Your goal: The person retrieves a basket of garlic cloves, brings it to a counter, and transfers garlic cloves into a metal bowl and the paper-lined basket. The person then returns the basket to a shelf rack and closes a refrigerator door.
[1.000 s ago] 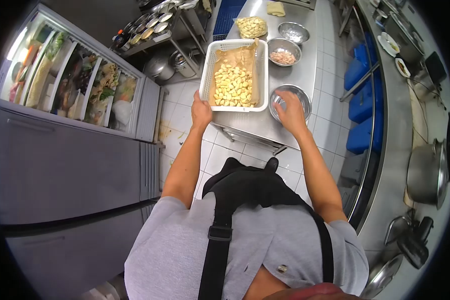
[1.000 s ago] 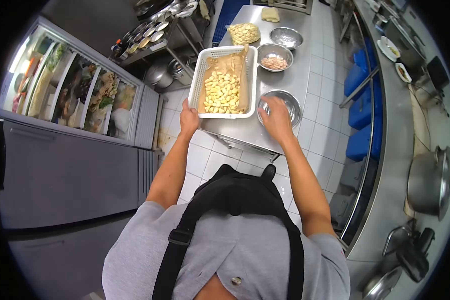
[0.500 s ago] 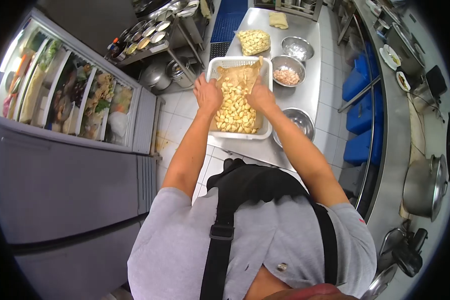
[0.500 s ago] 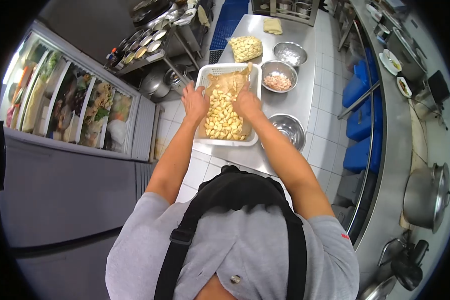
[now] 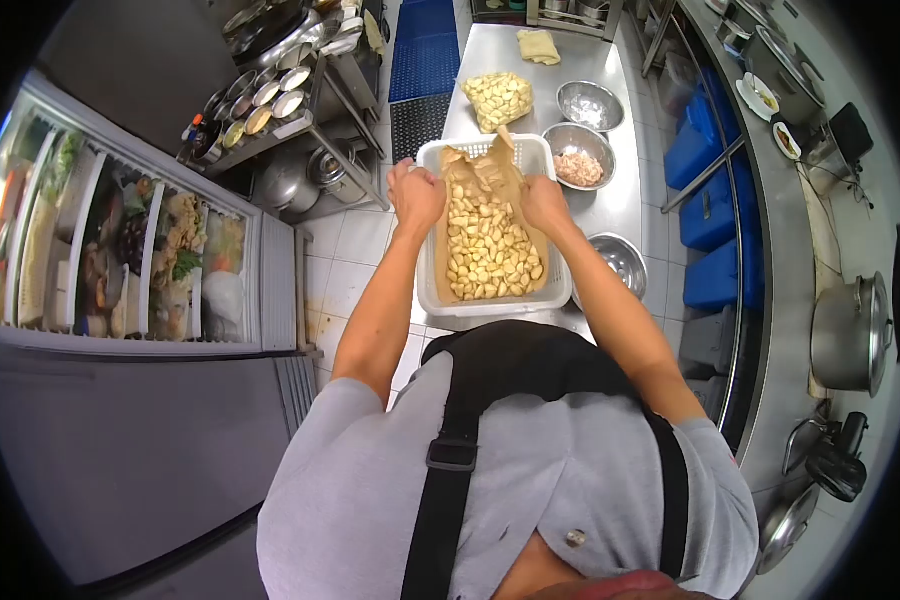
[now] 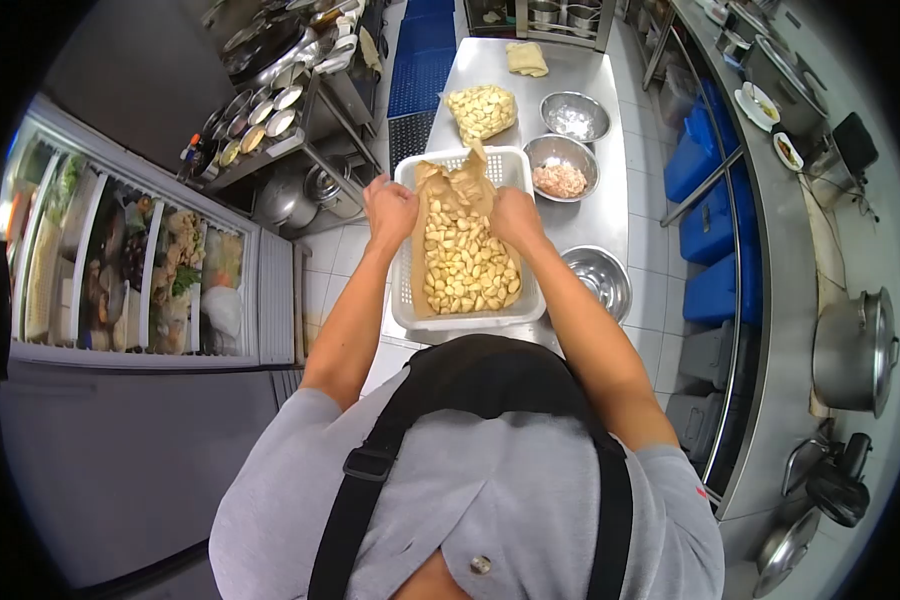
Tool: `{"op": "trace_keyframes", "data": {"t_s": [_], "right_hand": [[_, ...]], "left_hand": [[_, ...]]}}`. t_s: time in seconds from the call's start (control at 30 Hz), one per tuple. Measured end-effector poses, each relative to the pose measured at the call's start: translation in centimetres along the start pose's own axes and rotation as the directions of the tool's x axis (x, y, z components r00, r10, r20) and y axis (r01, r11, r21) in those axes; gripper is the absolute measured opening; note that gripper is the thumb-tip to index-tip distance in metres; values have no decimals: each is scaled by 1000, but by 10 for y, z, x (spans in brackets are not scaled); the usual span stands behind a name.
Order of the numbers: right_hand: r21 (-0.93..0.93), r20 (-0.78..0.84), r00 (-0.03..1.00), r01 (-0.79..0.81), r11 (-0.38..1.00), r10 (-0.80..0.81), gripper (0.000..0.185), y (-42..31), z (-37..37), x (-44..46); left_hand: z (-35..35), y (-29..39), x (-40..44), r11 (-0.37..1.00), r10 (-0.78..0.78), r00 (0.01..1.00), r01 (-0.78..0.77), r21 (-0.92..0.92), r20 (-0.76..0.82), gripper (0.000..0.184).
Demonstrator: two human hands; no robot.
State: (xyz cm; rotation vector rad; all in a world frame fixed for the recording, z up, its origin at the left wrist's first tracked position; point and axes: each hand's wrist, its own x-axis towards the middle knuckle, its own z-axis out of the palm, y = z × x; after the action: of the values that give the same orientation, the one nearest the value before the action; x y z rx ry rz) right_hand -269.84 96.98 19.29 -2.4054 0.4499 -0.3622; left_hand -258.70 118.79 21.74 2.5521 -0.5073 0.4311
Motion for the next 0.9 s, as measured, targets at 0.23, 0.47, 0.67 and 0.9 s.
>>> {"op": "trace_keyframes", "data": {"t_s": [0.23, 0.47, 0.67, 0.9], "right_hand": [[93, 98, 995, -13, 996, 4, 27, -18, -17, -20], [141, -165, 986, 34, 989, -10, 32, -25, -4, -10], [176, -76, 972, 233, 956, -223, 45, -49, -6, 6], [-141, 212, 918, 369, 919, -336, 42, -48, 50, 10]], "left_hand": [[-8, 3, -21, 965, 74, 996, -84, -247, -51, 11], [-18, 22, -17, 919, -119, 963, 199, -340, 240, 23], [-10, 31, 7, 959, -39, 941, 130, -253, 335, 34], [4, 1, 15, 953, 10, 972, 62, -297, 235, 29]]}}
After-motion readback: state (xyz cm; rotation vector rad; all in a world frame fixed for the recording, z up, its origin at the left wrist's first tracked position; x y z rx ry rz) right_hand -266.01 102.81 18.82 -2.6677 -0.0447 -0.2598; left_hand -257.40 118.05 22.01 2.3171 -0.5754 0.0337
